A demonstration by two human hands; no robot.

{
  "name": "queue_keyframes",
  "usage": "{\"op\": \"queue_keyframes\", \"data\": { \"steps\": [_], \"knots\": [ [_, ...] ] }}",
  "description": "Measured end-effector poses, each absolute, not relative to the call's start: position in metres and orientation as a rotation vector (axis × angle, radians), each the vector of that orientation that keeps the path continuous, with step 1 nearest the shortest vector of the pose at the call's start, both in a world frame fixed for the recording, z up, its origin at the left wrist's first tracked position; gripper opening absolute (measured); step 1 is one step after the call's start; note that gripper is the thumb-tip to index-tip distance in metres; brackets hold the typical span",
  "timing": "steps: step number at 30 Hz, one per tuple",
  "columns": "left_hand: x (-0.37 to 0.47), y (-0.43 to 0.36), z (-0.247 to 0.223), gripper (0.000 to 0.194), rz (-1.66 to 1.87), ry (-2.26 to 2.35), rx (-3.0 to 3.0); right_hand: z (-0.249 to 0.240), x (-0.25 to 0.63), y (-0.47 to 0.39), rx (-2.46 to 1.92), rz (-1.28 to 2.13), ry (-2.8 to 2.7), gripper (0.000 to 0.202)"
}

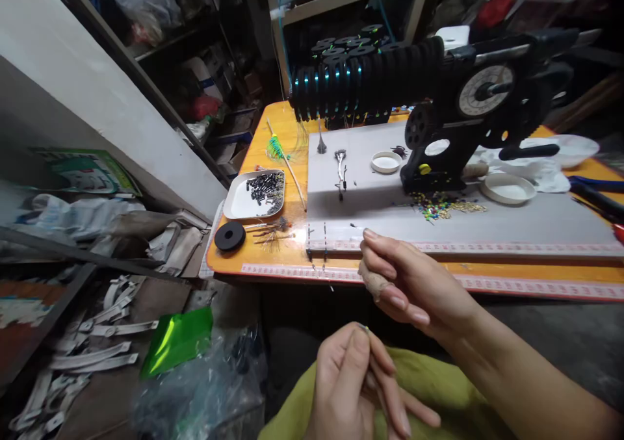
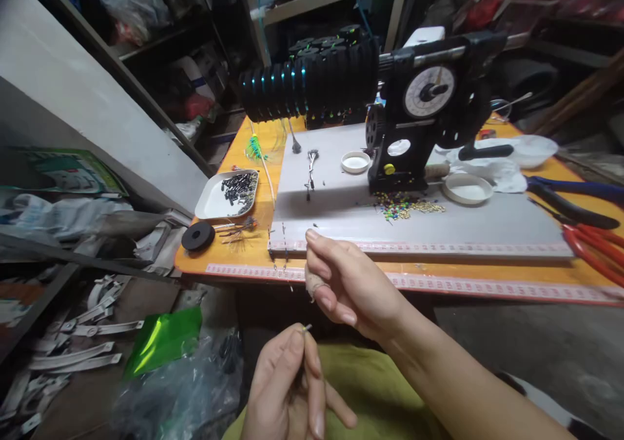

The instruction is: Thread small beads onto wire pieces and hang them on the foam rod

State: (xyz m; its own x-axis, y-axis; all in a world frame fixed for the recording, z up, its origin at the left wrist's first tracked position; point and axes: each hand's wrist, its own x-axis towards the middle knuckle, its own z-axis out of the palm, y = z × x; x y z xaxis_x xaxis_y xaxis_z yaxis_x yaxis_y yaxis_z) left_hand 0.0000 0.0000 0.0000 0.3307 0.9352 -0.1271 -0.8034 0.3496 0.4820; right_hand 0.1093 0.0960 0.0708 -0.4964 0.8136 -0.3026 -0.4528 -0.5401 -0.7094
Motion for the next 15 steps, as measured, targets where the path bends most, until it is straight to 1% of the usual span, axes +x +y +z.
{"op": "queue_keyframes", "data": {
  "steps": [15],
  "knots": [
    [-0.0044,-0.0073,-0.0022,0.043,1.164,0.383,0.331,0.0706,0.1092,0.0946,-0.822,2.084,-0.716,0.049]
  ]
}}
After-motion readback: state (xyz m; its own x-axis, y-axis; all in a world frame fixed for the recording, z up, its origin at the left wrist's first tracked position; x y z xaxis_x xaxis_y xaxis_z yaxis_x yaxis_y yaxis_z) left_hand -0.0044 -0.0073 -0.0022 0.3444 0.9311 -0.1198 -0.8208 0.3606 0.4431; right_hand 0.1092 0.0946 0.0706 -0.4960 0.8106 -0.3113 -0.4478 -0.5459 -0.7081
